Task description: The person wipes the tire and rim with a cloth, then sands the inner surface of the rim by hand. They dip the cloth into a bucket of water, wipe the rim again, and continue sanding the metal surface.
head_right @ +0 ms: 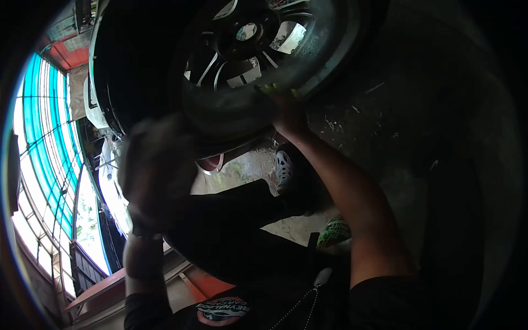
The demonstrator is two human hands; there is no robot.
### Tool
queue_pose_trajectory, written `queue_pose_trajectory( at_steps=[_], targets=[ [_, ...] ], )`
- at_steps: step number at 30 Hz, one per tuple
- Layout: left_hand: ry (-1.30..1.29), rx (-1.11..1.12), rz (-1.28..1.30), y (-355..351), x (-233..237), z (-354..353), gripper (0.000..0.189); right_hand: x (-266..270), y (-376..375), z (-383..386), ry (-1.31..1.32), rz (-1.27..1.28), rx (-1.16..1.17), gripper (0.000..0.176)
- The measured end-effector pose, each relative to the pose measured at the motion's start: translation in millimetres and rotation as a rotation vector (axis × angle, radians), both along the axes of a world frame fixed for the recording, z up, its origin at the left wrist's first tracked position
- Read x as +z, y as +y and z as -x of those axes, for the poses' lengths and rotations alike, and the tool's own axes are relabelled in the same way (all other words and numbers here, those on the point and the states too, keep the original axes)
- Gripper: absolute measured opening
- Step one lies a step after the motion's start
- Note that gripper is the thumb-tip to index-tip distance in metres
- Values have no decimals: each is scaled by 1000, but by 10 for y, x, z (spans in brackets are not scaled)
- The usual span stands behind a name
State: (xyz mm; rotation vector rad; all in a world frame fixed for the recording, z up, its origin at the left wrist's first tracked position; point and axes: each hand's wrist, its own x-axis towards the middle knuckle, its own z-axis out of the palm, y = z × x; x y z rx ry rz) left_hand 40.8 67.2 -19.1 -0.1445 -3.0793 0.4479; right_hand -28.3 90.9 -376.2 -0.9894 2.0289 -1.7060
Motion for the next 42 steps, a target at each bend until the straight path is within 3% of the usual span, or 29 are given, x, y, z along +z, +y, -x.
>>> queue_pose_trajectory(
  at_steps=[2, 4, 6, 7, 9, 10, 20, 34, 38, 42],
  targets=[
    [-185, 57, -57, 295, -401, 265, 36, -96, 115, 35, 80, 7, 10, 47],
    [-176, -157, 177, 170, -1025, 482, 27, -230, 231, 120, 199, -43, 18, 50],
    [-415, 94, 95, 77, -1114, 713, 15, -379, 296, 282, 351, -150, 19, 53],
    [-418, 106, 363, -241, -1454, 706, 15, -384, 343, 370, 384, -105, 9, 57],
    [-492, 162, 523, -475, -1438, 814, 17, -370, 392, 502, 357, -163, 29, 56],
    [-572, 212, 415, -572, -1323, 884, 19, -354, 409, 556, 345, -193, 41, 55],
    [-586, 209, 503, -934, -1536, 913, 20, -424, 360, 564, 266, -178, -14, 44],
    [-559, 250, 465, -1399, -1751, 739, 18, -398, 363, 543, 274, -236, 30, 45],
    [-784, 410, 455, -1371, -1750, 814, 20, -356, 369, 546, 229, -300, 87, 43],
    [-698, 249, 385, -1071, -1666, 690, 19, -352, 399, 506, 312, -223, 43, 43]
  ],
)
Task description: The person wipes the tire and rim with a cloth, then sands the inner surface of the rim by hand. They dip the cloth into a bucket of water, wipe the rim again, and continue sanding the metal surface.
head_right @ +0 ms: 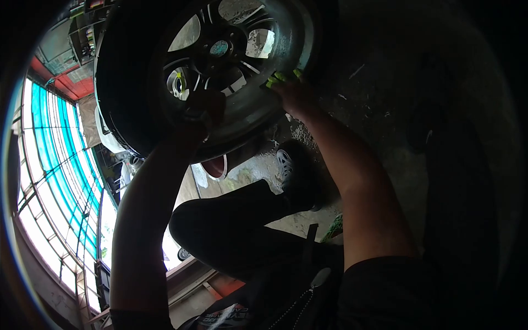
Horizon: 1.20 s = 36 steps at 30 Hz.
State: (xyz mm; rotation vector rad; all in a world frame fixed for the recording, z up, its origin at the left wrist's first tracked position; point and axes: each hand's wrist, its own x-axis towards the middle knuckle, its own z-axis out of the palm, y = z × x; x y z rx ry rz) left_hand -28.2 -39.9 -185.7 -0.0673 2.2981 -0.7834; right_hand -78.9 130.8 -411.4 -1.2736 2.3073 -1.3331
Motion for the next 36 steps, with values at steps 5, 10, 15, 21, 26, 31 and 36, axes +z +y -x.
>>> queue_pose_trajectory(
  at_steps=[5, 10, 15, 21, 26, 31, 36],
  targets=[
    [196, -190, -180, 1107, 492, -47, 25, 11, -15, -47, 27, 33, -29, 48],
    [694, -290, -414, 1414, 1518, -90, 41, 202, -366, -492, -26, 69, -367, 50],
    [1309, -483, 59, 970, 2261, -431, 32, 1256, -914, -972, -652, 446, 188, 53],
    [1609, 303, -425, 105, 1715, -891, 30, 1218, -776, -746, -592, 562, 265, 50],
    [1456, -70, -134, -74, 1371, -1082, 59, -13, -237, 545, 509, -24, 23, 48],
    [1761, 283, -512, 65, 1336, -949, 48, 520, -1015, -845, -280, 291, 1, 54],
    [1892, 335, -637, 64, 1310, -944, 38, 1872, -715, -850, -1200, 757, 289, 58]
  ],
)
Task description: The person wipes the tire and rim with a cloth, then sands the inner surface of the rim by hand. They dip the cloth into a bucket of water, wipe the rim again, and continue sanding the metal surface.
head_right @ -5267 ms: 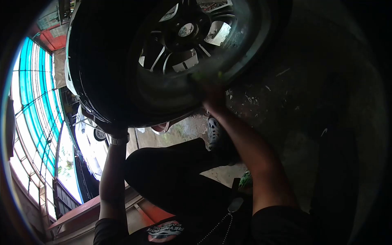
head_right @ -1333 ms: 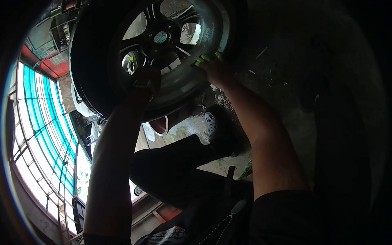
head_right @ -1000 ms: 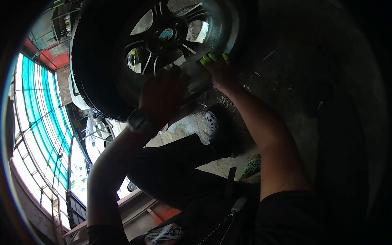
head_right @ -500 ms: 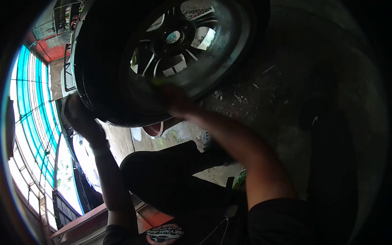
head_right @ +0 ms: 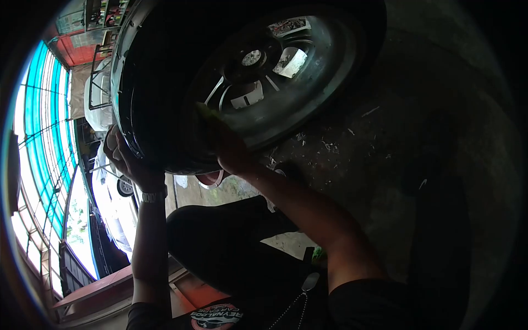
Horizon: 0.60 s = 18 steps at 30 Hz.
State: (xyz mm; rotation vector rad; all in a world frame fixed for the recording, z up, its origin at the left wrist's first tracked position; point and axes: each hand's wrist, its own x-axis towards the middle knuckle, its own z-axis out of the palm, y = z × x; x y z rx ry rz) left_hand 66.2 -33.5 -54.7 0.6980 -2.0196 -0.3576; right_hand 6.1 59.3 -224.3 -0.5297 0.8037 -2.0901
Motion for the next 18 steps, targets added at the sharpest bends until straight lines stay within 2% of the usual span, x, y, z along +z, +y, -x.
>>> queue_pose_trajectory(
  at_steps=[2, 4, 5, 7, 10, 12, 13, 15, 17, 18],
  targets=[
    [5, -11, 8, -37, -48, -63, 39, -415, 73, 114, 574, -25, -145, 60],
    [61, -20, -50, -42, -78, -90, 40, -953, 349, 562, 1268, -451, 84, 64],
    [73, -21, -63, -51, -90, -118, 40, -1608, 392, 680, 1535, -579, -299, 66],
    [48, -19, -25, -127, -131, -211, 40, -1650, 586, 999, 1559, -715, -326, 66],
    [-47, -14, 85, -192, -152, -283, 40, -1542, 236, 512, 1307, -734, -215, 62],
    [14, -17, 4, -125, -145, -224, 40, -1058, -101, -105, 981, -445, -209, 55],
    [39, -20, -25, -100, -140, -201, 40, -652, -182, -306, 650, -314, -147, 53],
    [88, -35, -87, -59, -125, -157, 39, -203, -137, -345, 285, -157, -98, 56],
    [117, -43, -145, -31, -119, -182, 39, -126, -61, -267, 253, -102, -125, 67],
    [127, -47, -164, -35, -121, -167, 39, -410, -16, -174, 560, -173, -126, 64]
  ],
)
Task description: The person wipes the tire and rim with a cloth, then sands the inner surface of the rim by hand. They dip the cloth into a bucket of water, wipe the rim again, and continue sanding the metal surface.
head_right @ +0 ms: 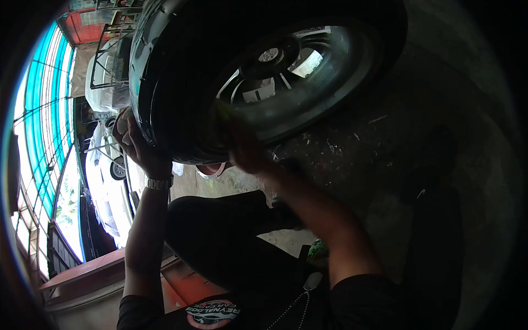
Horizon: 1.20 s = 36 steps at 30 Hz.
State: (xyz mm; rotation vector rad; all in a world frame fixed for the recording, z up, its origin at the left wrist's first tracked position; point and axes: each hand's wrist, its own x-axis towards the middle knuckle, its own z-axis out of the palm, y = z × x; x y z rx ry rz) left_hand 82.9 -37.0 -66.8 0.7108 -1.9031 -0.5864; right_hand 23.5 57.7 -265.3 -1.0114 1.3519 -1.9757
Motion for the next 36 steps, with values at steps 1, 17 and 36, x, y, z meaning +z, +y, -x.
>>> queue_pose_trajectory(
  at_steps=[1, 17, 36],
  targets=[
    [23, -2, -28, 11, 8, 10, 39, -381, 75, 127, 302, -87, 5, 61],
    [-33, -4, 55, 17, 5, 0, 36, -56, -98, -314, 137, -177, -429, 26],
    [-274, 61, 337, 33, 1, -72, 39, -149, -61, -215, 269, -186, -301, 20]
  ],
)
